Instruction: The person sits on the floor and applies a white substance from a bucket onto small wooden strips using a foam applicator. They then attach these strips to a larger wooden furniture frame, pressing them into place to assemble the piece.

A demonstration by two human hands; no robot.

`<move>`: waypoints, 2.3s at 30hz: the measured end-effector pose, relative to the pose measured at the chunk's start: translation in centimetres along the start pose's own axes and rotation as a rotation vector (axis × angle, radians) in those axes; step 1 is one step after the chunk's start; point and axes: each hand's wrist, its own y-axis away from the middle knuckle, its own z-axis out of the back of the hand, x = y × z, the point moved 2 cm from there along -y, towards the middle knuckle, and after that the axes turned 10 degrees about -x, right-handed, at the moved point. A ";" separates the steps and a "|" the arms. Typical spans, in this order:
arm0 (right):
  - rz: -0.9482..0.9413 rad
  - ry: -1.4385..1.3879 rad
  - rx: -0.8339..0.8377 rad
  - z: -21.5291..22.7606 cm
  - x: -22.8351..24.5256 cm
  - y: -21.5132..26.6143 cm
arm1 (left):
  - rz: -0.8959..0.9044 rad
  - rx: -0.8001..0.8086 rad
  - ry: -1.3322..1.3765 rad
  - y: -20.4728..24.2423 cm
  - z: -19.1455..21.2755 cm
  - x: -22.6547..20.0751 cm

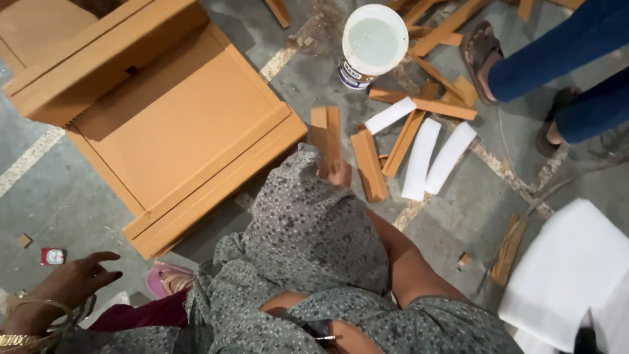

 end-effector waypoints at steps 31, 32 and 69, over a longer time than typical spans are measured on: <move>0.146 0.171 0.154 6.1 -9.4 -0.8 | 0.000 0.001 -0.021 -1.9 -0.9 2.4; 0.349 0.195 0.100 5.4 -8.7 0.6 | -0.017 0.001 -0.027 -1.9 -0.9 2.3; -0.115 0.015 0.291 1.7 -4.8 5.3 | -0.271 0.002 0.137 -3.7 2.3 -9.0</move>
